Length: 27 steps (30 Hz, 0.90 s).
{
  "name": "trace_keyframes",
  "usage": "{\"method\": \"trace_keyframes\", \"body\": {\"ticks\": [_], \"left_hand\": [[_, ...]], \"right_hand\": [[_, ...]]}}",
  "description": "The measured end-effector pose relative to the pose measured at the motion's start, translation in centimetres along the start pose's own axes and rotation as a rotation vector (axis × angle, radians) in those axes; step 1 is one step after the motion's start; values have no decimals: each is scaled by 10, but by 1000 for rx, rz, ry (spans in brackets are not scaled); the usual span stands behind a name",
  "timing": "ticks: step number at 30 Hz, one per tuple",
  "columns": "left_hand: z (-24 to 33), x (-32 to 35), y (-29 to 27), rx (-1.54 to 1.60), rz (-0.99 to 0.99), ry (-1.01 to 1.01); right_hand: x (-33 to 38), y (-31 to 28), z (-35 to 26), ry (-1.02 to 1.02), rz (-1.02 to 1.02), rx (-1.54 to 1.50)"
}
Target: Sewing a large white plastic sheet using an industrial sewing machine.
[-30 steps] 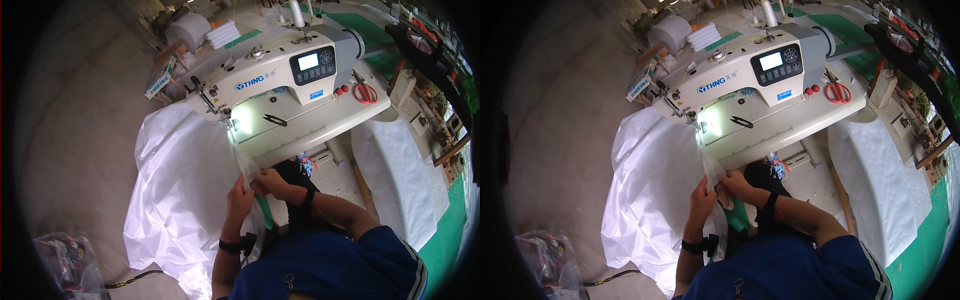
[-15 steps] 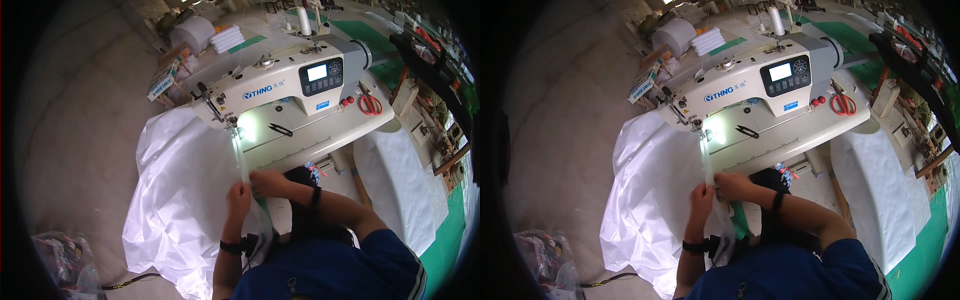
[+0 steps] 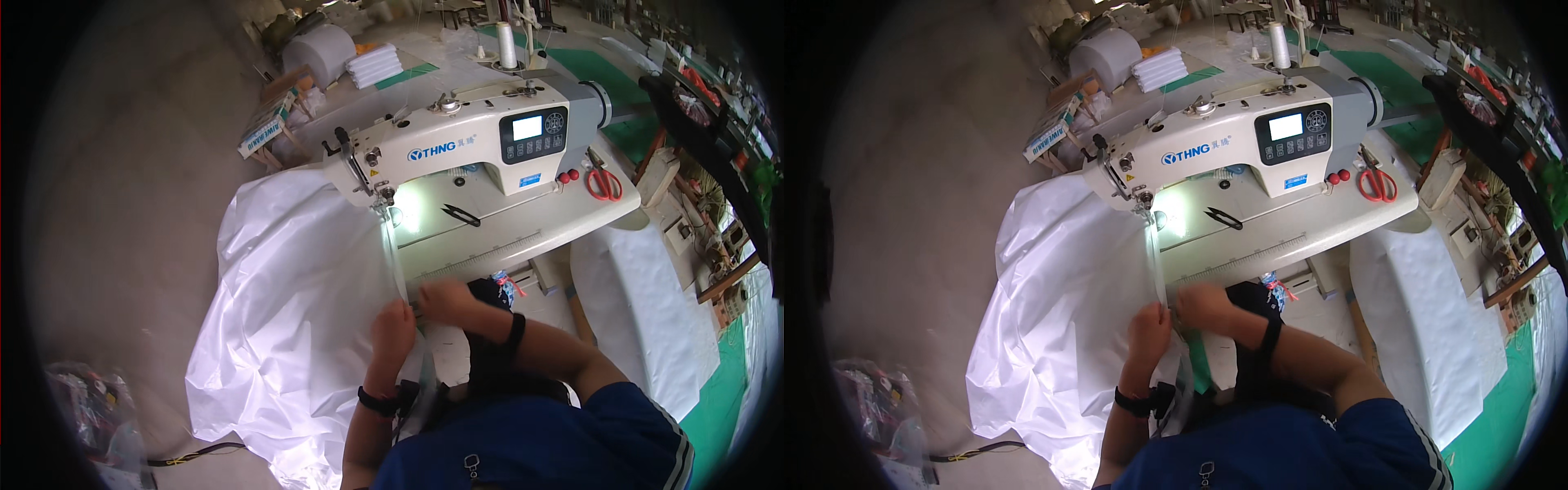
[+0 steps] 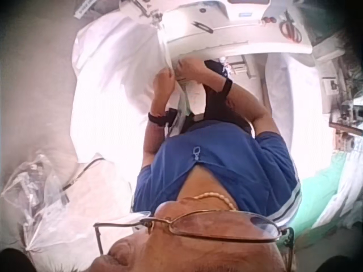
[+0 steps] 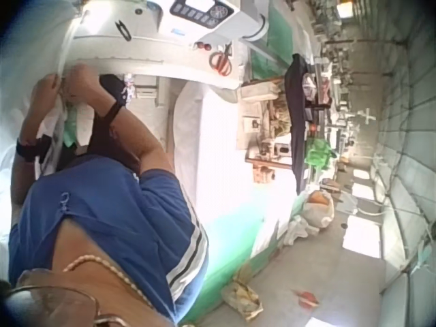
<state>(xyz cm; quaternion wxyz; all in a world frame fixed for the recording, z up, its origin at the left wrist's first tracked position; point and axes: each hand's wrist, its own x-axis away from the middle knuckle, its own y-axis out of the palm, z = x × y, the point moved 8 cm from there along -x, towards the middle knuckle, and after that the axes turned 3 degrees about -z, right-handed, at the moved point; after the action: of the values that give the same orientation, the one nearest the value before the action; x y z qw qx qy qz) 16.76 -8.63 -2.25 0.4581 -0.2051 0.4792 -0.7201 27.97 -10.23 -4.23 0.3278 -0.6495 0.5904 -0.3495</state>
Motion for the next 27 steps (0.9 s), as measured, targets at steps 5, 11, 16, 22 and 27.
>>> {"method": "trace_keyframes", "body": {"ticks": [5,11,16,22,27], "left_hand": [[2,-6,-6,104,-39,-30],[5,-10,-13,254,-73,-74],[-28,13,-56,31,117,-132],[-112,11,-95,-485,296,-225],[-142,-18,-79,-337,27,-352]], "right_hand": [[-74,-46,-1,142,280,-25],[-96,-25,-17,228,257,83],[-40,-7,-37,179,227,347],[-46,-8,-45,143,244,442],[-69,-10,-31,140,240,411]]}}
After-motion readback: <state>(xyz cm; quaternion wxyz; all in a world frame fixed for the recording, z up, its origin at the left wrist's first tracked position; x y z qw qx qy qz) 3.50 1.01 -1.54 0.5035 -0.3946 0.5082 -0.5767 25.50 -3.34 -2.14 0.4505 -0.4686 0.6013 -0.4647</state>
